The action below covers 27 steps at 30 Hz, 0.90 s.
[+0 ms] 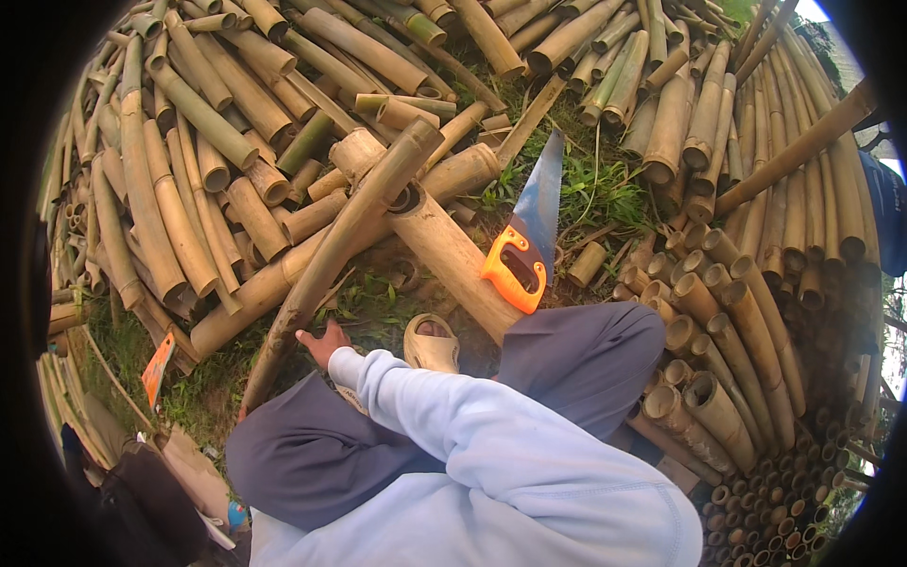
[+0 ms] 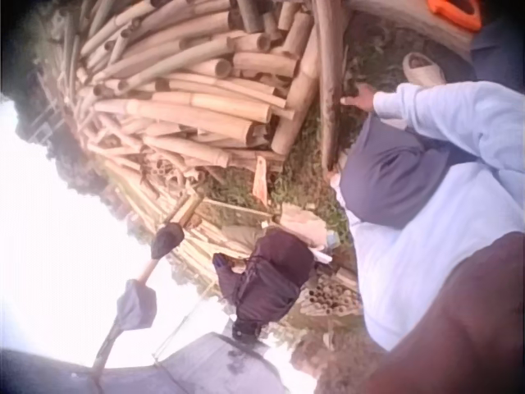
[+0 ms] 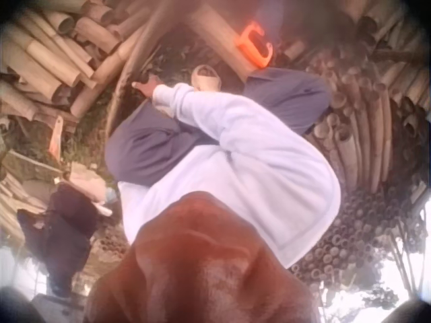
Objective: The person sits on the ground and uses a hand saw to cut bamboo poles into shorter sections. They repeatedly position a pole, saw through it, and set the cut pieces aside among a large pile of bamboo.
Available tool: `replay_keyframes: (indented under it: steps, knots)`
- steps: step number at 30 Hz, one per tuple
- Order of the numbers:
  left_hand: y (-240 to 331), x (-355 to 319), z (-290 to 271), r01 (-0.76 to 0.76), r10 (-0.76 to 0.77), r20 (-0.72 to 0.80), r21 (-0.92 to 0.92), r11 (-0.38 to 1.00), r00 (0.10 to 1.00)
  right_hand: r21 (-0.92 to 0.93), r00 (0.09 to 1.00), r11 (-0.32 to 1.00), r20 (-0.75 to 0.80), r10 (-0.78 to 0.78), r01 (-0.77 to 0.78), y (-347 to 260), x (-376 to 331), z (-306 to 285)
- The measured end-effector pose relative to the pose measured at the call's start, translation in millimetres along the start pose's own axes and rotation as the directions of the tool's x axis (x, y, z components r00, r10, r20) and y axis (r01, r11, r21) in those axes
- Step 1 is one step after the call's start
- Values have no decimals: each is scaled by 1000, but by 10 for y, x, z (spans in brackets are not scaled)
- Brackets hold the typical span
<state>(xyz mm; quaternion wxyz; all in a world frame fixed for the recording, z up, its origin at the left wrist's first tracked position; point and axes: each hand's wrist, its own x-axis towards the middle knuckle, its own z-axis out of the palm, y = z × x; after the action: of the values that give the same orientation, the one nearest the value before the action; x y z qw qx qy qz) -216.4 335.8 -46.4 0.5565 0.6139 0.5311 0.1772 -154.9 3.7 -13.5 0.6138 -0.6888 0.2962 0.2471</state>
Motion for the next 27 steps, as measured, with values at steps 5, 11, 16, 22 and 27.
replay_keyframes:
  steps: [5,11,16,22,27]
  knots:
    - [30,61,-160,-12,12,-7,-73,997,1000,33,925,925,-51,-376,378,-266,-271,-820]
    - [-630,721,-586,-35,-9,-79,-539,841,997,100,649,670,-389,-654,736,-515,-379,-1651]
    - [-1557,1204,-1736,194,-156,119,-469,862,981,-339,319,349,-143,-937,874,-1331,-379,-1814]
    - [-1530,473,-1332,39,-21,-154,116,993,988,-701,370,-384,670,-644,602,-1446,13,-1238]
    - [-887,-778,-579,-382,509,64,743,550,858,-656,360,-602,754,-549,456,-1238,377,-989]
